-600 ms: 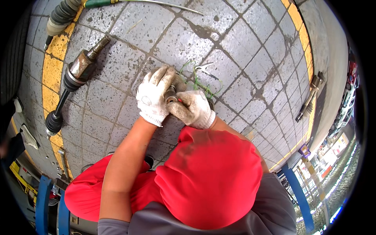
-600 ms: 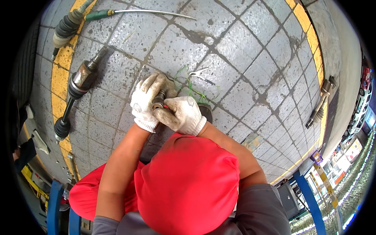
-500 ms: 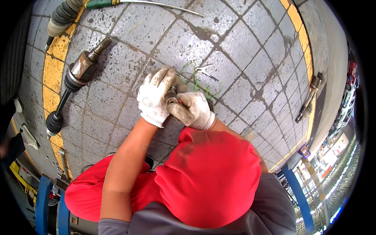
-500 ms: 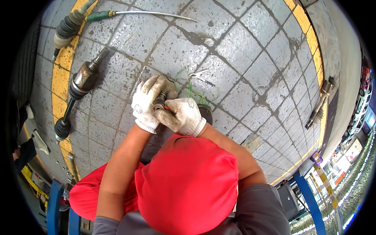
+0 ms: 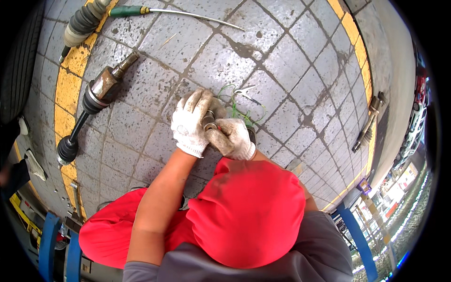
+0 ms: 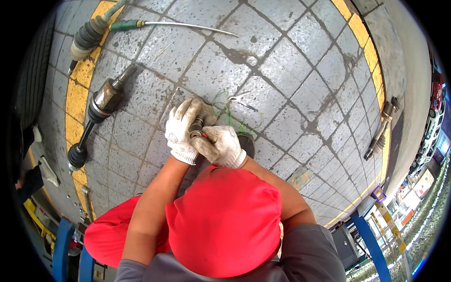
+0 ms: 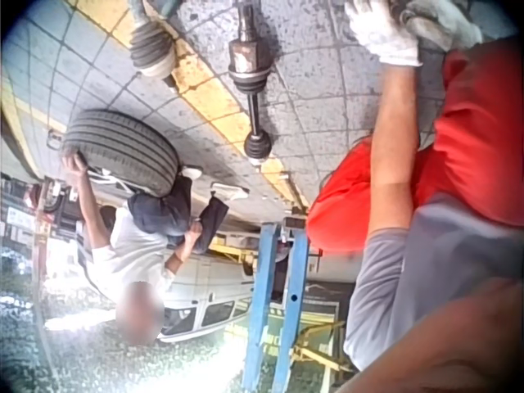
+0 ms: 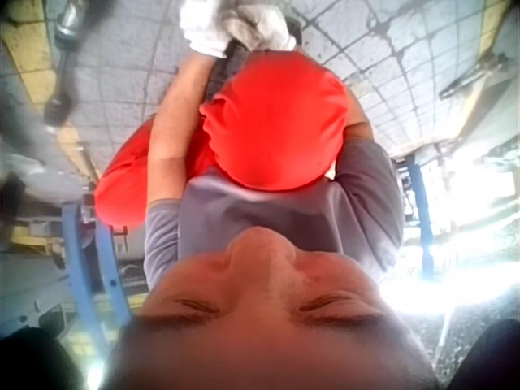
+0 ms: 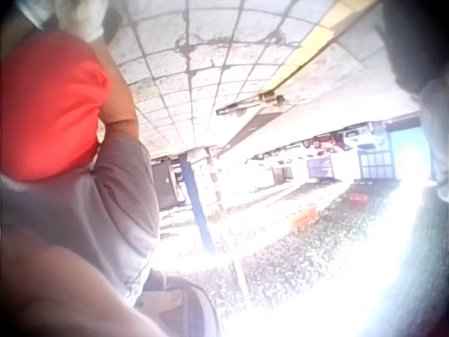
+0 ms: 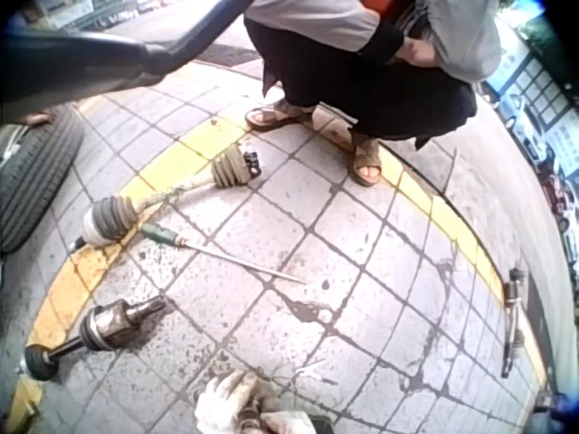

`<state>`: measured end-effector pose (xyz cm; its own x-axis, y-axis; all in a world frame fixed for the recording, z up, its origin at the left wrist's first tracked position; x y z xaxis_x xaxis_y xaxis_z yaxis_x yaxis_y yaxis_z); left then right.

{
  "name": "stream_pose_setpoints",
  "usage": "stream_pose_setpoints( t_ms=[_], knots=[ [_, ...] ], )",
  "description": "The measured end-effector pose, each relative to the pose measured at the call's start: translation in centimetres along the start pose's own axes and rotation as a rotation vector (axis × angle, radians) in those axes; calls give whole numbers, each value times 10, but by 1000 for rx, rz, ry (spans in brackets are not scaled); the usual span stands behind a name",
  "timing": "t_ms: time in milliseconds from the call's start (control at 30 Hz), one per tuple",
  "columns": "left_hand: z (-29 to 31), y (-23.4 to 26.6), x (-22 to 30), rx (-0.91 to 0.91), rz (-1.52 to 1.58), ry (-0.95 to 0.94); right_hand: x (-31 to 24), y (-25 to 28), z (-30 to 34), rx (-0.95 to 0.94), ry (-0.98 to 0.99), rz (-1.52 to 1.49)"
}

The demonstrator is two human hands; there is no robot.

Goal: The person sits on the floor and uses a screwdriver to pry and remove a metal clip from a cylindrical mechanical component. They then use pliers to further manipulate the part and remove a spring. The person places the tools and parts on the floor and eventually stands up to open a tool drawer.

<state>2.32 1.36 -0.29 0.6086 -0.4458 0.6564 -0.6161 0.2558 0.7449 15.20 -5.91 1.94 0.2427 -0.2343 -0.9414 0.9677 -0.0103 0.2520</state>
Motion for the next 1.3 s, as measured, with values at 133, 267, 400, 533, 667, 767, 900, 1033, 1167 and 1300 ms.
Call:
stream_pose_setpoints(
  t_ms=[133, 267, 400, 533, 667, 767, 900, 1033, 1167, 1300],
  knots=[
    [1, 1, 1, 32, 7, -2, -5, 0, -1, 31, 39, 35],
    [2, -1, 6, 44, 6, 44, 2, 1, 1, 50, 103, 95],
    [5, -5, 6, 75, 11, 77, 2, 2, 1, 75, 153, 125],
    [7, -8, 4, 99, -5, 99, -1, 2, 0, 89, 163, 135],
    [9, -14, 10, 148, 7, 152, -1, 4, 0, 81, 128, 138],
    [9, -17, 10, 180, 18, 160, -2, 5, 0, 77, 77, 102],
    [12, -21, 12, 238, 15, 172, -6, 5, 0, 46, -96, -59],
    [12, -19, 11, 202, 6, 139, 0, 5, 3, 53, -63, -13],
    [1, 0, 8, -4, -3, 84, -7, 8, -2, -48, -98, 40],
    [-27, 32, 1, -444, -11, -40, -16, 11, -4, -202, -124, 135]
  ],
)
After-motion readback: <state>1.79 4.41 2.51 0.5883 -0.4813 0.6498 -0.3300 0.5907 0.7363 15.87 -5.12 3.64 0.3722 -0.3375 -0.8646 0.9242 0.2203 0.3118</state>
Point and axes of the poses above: each hand's wrist, its own z-axis away from the middle knuckle, its own y-axis out of the back of the hand, x = y × z, the point moved 3 cm from there along -z, towards the middle knuckle, and after that the axes turned 1 degree about -x, right-handed, at the moved point
